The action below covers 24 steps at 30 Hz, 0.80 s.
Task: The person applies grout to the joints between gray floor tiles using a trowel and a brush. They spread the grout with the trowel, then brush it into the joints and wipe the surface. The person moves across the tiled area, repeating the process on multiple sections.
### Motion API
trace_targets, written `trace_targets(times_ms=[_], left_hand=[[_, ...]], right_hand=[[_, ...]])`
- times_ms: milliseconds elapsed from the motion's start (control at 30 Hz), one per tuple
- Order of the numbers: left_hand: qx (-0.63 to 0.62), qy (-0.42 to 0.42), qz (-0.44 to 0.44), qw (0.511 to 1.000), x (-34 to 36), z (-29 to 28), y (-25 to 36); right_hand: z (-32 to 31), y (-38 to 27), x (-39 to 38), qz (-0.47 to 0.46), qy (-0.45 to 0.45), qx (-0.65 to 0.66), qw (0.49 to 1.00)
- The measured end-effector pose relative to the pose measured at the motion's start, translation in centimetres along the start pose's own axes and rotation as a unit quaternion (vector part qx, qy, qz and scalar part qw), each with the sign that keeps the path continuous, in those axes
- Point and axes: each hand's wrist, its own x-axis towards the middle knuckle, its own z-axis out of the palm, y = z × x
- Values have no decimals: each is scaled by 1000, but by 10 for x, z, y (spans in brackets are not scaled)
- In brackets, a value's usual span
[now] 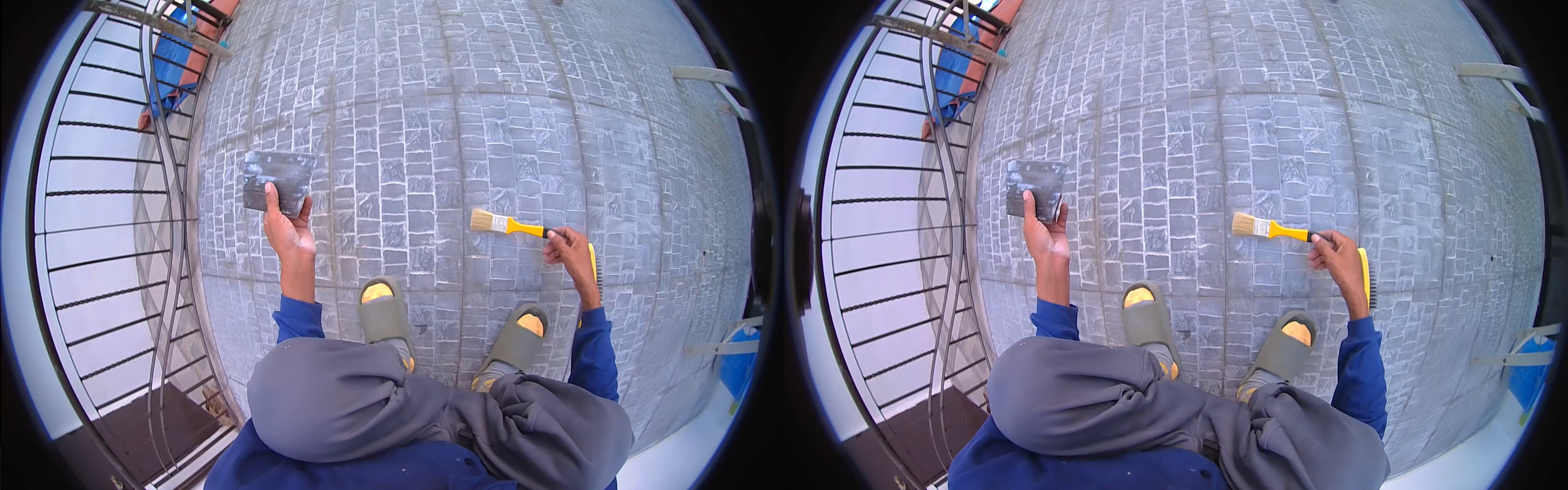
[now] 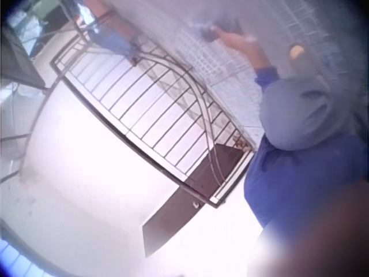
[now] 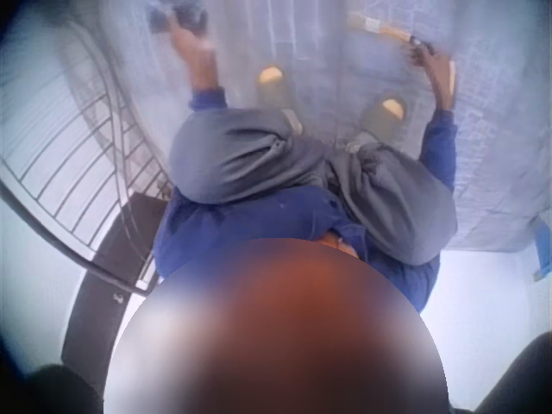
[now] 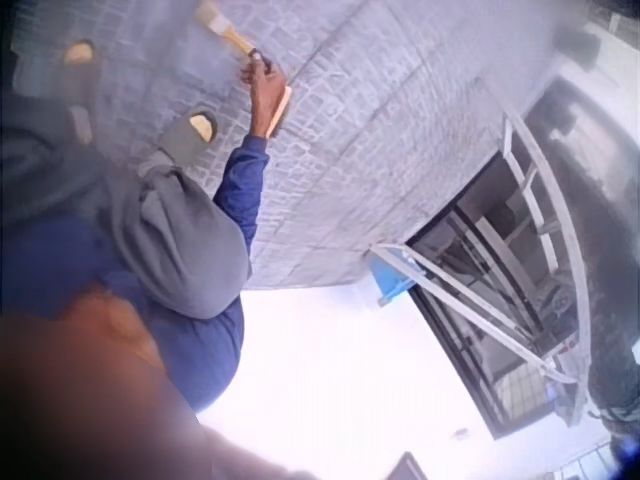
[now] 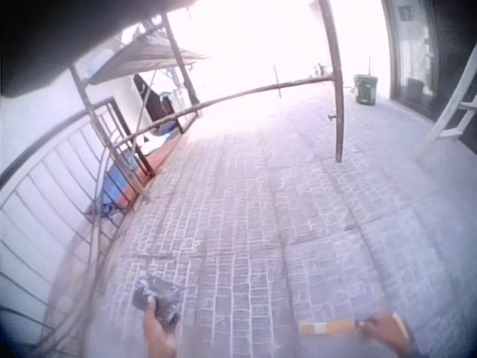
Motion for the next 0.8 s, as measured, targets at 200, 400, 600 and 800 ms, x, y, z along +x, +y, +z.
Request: trace_targets(times_ms=[200,400,600,800], left_hand=[[-83,-93,-87,988,98,11,-33],[-244,-99,-194,945,153,9,-72],[13,-66,-74,995,183,15,-89],[281,-107,106,948,212,36,-91]], right_hand=[[31,35,-33,42,115,88,989],[73,42,-70,-41,189,-11,981],[70,31,-110,-33,208,2,978],[70,55,-140,3,204,-5,979]])
